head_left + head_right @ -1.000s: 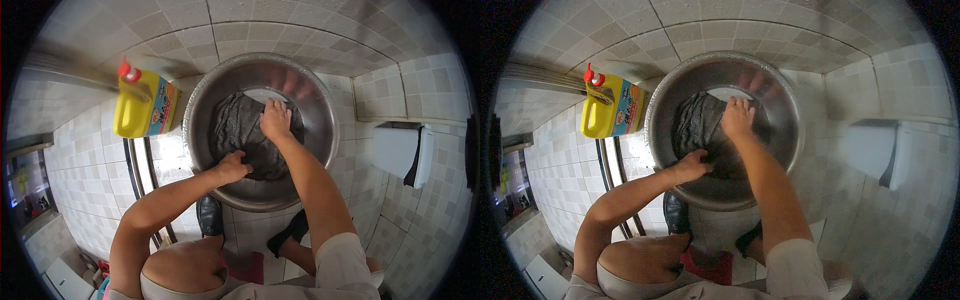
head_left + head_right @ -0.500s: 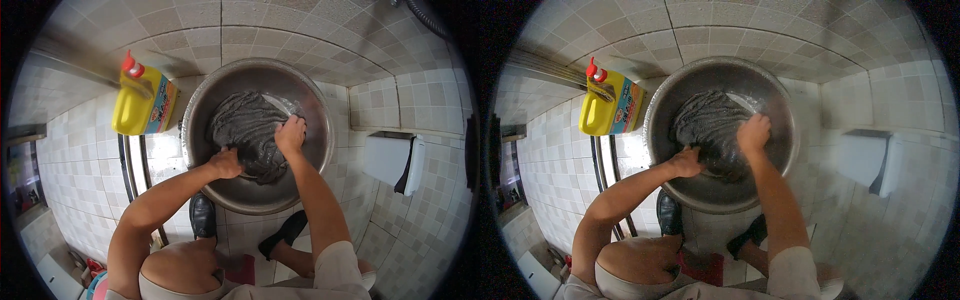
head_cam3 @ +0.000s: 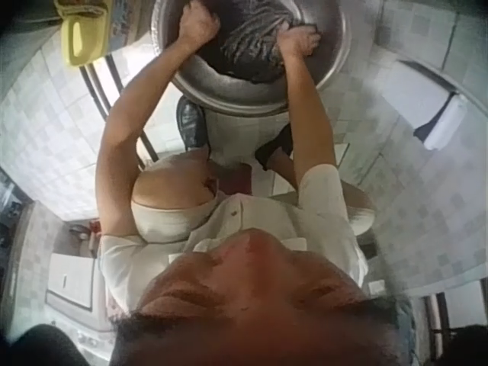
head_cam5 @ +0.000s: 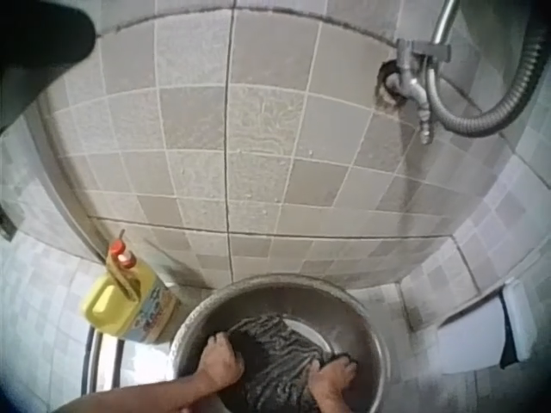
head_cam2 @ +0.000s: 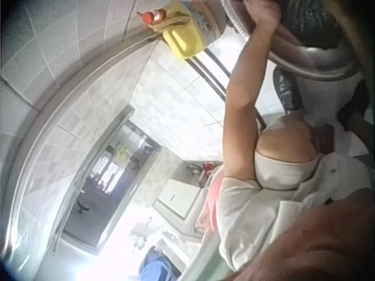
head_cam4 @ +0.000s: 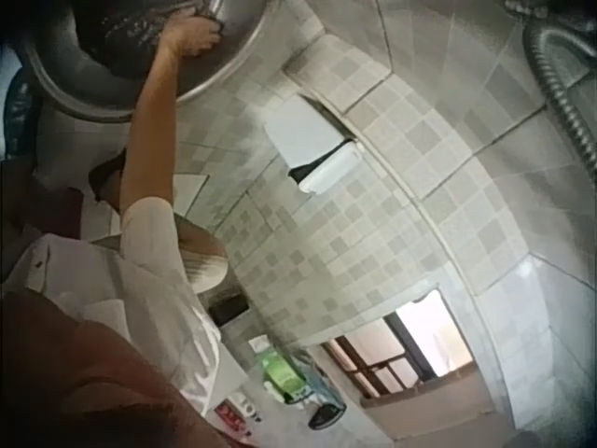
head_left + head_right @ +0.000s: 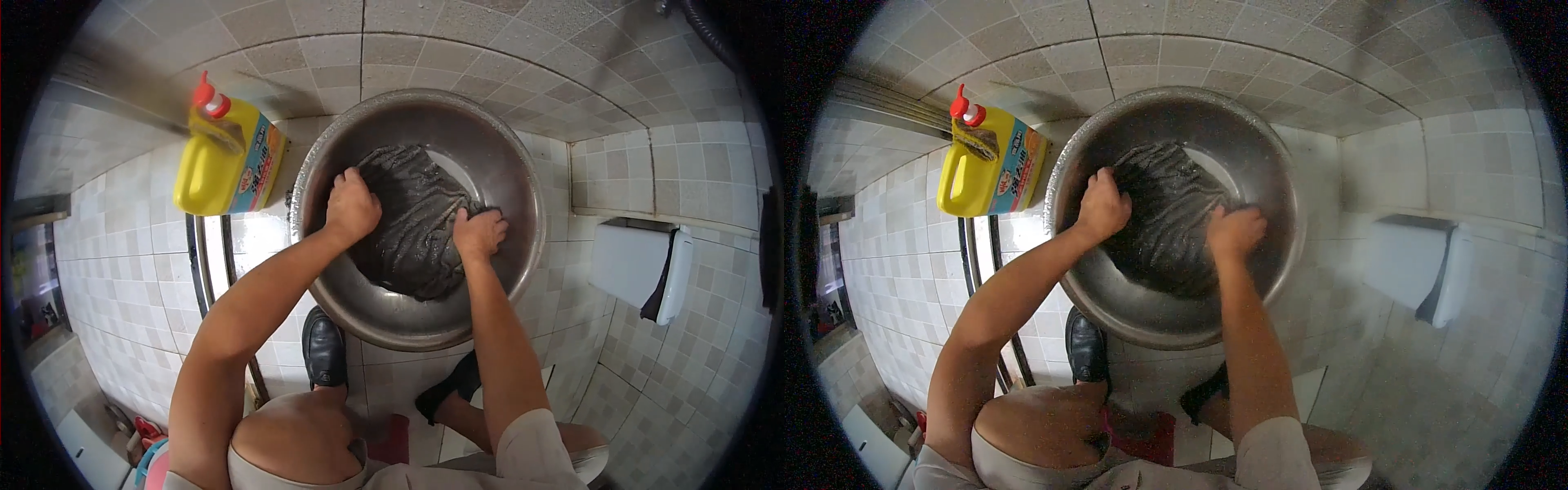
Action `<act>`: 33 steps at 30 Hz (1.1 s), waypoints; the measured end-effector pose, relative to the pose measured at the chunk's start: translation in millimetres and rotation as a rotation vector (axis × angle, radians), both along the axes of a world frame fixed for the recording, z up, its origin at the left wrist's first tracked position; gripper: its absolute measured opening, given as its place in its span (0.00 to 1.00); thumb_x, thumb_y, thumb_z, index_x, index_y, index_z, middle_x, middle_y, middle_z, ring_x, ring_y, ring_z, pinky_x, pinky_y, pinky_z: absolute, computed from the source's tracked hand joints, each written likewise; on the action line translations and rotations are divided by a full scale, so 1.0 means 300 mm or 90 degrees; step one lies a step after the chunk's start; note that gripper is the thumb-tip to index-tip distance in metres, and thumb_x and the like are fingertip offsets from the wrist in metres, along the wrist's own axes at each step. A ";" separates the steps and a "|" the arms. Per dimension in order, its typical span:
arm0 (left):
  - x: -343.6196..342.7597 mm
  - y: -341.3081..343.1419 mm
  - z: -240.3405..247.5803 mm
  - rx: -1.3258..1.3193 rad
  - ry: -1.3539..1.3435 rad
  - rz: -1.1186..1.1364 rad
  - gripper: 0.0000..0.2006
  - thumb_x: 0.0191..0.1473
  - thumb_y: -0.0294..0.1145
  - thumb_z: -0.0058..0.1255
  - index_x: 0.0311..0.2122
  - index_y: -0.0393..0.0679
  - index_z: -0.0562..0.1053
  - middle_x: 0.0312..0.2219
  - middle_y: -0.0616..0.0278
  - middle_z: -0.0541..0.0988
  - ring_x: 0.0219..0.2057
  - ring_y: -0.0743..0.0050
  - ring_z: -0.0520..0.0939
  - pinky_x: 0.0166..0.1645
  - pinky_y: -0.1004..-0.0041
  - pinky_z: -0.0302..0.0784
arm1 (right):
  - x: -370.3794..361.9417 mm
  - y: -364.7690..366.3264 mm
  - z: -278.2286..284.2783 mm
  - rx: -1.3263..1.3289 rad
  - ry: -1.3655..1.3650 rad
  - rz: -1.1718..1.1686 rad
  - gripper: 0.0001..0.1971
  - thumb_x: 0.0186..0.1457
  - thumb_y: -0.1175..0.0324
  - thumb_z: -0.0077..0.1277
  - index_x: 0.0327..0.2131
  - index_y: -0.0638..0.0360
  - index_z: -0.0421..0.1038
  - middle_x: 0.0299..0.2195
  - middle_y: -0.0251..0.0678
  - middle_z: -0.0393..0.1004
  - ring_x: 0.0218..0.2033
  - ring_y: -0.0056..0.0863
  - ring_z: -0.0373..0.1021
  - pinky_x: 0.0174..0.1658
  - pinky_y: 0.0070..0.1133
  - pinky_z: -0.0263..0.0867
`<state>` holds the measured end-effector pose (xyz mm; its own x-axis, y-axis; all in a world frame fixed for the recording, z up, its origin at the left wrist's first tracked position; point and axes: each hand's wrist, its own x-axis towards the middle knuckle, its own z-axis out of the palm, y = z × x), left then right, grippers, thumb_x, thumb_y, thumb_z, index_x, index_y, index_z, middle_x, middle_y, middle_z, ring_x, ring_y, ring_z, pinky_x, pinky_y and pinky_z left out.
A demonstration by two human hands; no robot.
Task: Hand-washing a cloth in a basin within a bathroom.
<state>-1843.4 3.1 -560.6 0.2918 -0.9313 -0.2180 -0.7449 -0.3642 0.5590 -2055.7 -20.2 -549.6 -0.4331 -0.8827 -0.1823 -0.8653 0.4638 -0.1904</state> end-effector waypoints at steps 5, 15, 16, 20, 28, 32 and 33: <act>-0.043 -0.105 -0.055 0.189 0.089 0.045 0.15 0.43 0.31 0.53 0.36 0.35 0.71 0.33 0.41 0.76 0.39 0.42 0.77 0.47 0.59 0.72 | -0.048 0.011 -0.162 -0.023 -0.489 -0.061 0.23 0.51 0.59 0.54 0.44 0.69 0.66 0.44 0.49 0.67 0.46 0.38 0.66 0.49 0.33 0.62; 0.005 -0.097 0.117 -0.046 0.560 0.180 0.05 0.44 0.28 0.51 0.22 0.40 0.68 0.17 0.68 0.71 0.19 0.82 0.68 0.25 0.76 0.63 | -0.168 0.006 0.031 -0.014 -1.047 -0.459 0.21 0.57 0.57 0.47 0.44 0.66 0.67 0.42 0.42 0.71 0.43 0.37 0.69 0.47 0.36 0.63; 0.006 -0.103 0.131 -0.100 0.618 0.164 0.06 0.45 0.22 0.48 0.21 0.45 0.65 0.17 0.75 0.65 0.21 0.88 0.63 0.25 0.81 0.59 | -0.205 0.000 0.025 -0.017 -1.082 -0.460 0.20 0.56 0.58 0.48 0.44 0.66 0.67 0.42 0.42 0.71 0.44 0.38 0.69 0.48 0.37 0.63; -0.004 -0.088 0.162 -0.143 0.811 0.110 0.07 0.45 0.20 0.47 0.24 0.47 0.65 0.23 0.76 0.67 0.28 0.87 0.66 0.35 0.83 0.60 | -0.203 -0.006 0.098 -0.048 -1.144 -0.420 0.18 0.55 0.63 0.47 0.44 0.65 0.67 0.42 0.42 0.70 0.43 0.38 0.69 0.48 0.36 0.64; -0.194 0.039 0.198 0.067 0.939 0.003 0.14 0.48 0.18 0.49 0.41 0.41 0.70 0.37 0.68 0.73 0.41 0.79 0.72 0.48 0.78 0.65 | 0.034 0.032 0.191 0.030 -1.052 -0.380 0.14 0.54 0.66 0.50 0.44 0.58 0.69 0.41 0.36 0.70 0.43 0.30 0.66 0.50 0.29 0.60; -0.230 0.115 0.222 0.150 0.926 -0.118 0.26 0.46 0.17 0.48 0.54 0.39 0.64 0.51 0.60 0.69 0.54 0.69 0.67 0.58 0.72 0.59 | 0.038 0.067 0.163 0.140 -1.043 -0.451 0.16 0.57 0.60 0.47 0.44 0.60 0.67 0.42 0.39 0.69 0.46 0.33 0.65 0.49 0.30 0.61; -0.232 0.124 0.225 0.161 0.899 -0.132 0.26 0.46 0.18 0.48 0.54 0.38 0.64 0.50 0.60 0.71 0.53 0.68 0.69 0.57 0.71 0.61 | 0.008 0.073 0.118 0.136 -1.001 -0.410 0.16 0.57 0.61 0.47 0.44 0.61 0.67 0.42 0.39 0.70 0.44 0.33 0.66 0.48 0.30 0.61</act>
<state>-1913.0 40.2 -493.1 -0.4339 -0.8233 -0.3660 0.3126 -0.5185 0.7958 -2053.4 1.8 -514.4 0.0151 -0.5560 -0.8310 0.4018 0.7644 -0.5042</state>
